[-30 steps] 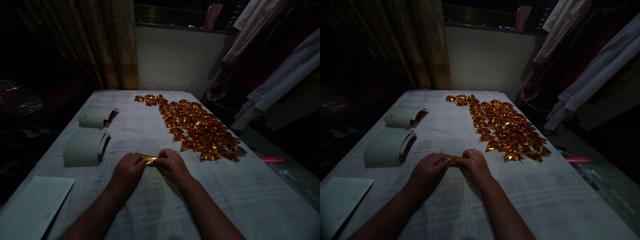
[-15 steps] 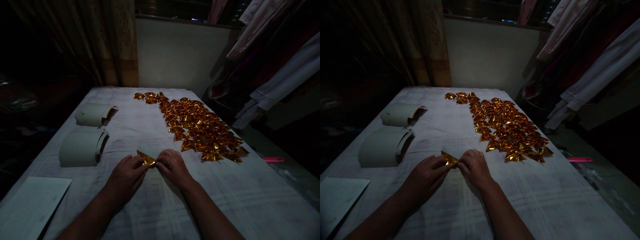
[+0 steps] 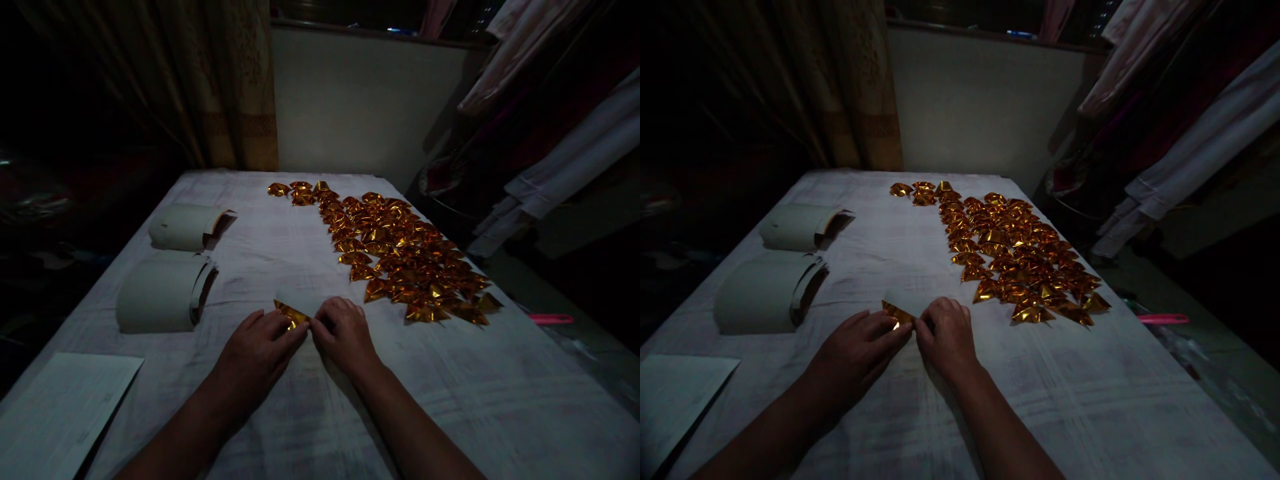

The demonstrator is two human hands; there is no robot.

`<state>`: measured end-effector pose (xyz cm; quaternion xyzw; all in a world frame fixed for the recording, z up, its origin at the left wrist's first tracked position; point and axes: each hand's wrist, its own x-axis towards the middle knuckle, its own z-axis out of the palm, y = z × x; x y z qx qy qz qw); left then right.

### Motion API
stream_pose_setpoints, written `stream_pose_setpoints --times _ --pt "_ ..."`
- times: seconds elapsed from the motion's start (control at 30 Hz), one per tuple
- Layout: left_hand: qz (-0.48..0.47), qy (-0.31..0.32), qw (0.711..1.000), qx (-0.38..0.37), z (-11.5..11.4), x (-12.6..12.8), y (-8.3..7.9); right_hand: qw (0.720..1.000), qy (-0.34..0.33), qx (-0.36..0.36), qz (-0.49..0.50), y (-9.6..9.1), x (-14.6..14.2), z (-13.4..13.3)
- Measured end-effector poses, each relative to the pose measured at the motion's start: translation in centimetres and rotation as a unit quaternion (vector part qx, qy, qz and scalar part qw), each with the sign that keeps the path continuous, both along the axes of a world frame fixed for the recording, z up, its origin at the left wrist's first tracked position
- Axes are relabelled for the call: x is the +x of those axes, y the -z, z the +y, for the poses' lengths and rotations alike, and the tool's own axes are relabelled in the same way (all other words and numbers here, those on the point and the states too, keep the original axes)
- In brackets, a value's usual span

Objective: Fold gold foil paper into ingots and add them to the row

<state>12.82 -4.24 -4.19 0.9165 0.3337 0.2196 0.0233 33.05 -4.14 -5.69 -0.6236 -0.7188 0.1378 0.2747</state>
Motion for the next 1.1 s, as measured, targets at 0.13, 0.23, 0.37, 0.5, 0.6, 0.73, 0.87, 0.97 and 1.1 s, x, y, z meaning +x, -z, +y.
stream_pose_setpoints --times 0.13,0.23,0.37,0.5,0.6,0.73,0.87,0.97,1.1 --pt "0.015 -0.011 1.0 0.01 -0.14 0.08 0.12 1.0 0.009 0.003 -0.012 -0.02 -0.15 0.0" --pt "0.025 -0.019 0.999 0.013 -0.2 0.17 0.21 1.0 0.016 0.009 -0.022 0.1 -0.33 -0.02" --pt "0.035 -0.028 0.999 0.012 -0.23 0.33 0.22 0.999 0.028 0.016 -0.034 0.28 -0.5 -0.05" --pt "0.046 -0.035 0.998 0.013 -0.27 0.4 0.21 0.999 0.022 0.018 -0.028 0.39 -0.44 -0.02" --pt "0.05 -0.037 0.998 0.013 -0.33 0.4 0.22 0.999 0.021 0.014 -0.029 0.48 -0.39 0.0" --pt "0.042 -0.039 0.998 0.007 -0.38 0.45 0.23 0.999 0.023 0.016 -0.031 0.54 -0.42 -0.03" --pt "0.05 -0.046 0.998 0.002 -0.4 0.56 0.31 0.999 0.029 0.021 -0.026 0.55 -0.49 -0.12" --pt "0.054 -0.051 0.997 -0.001 -0.43 0.64 0.4 0.999 0.029 0.019 -0.022 0.53 -0.57 -0.11" --pt "0.061 -0.047 0.997 -0.013 -0.49 0.68 0.29 0.999 0.037 0.015 -0.026 0.44 -0.72 0.0"
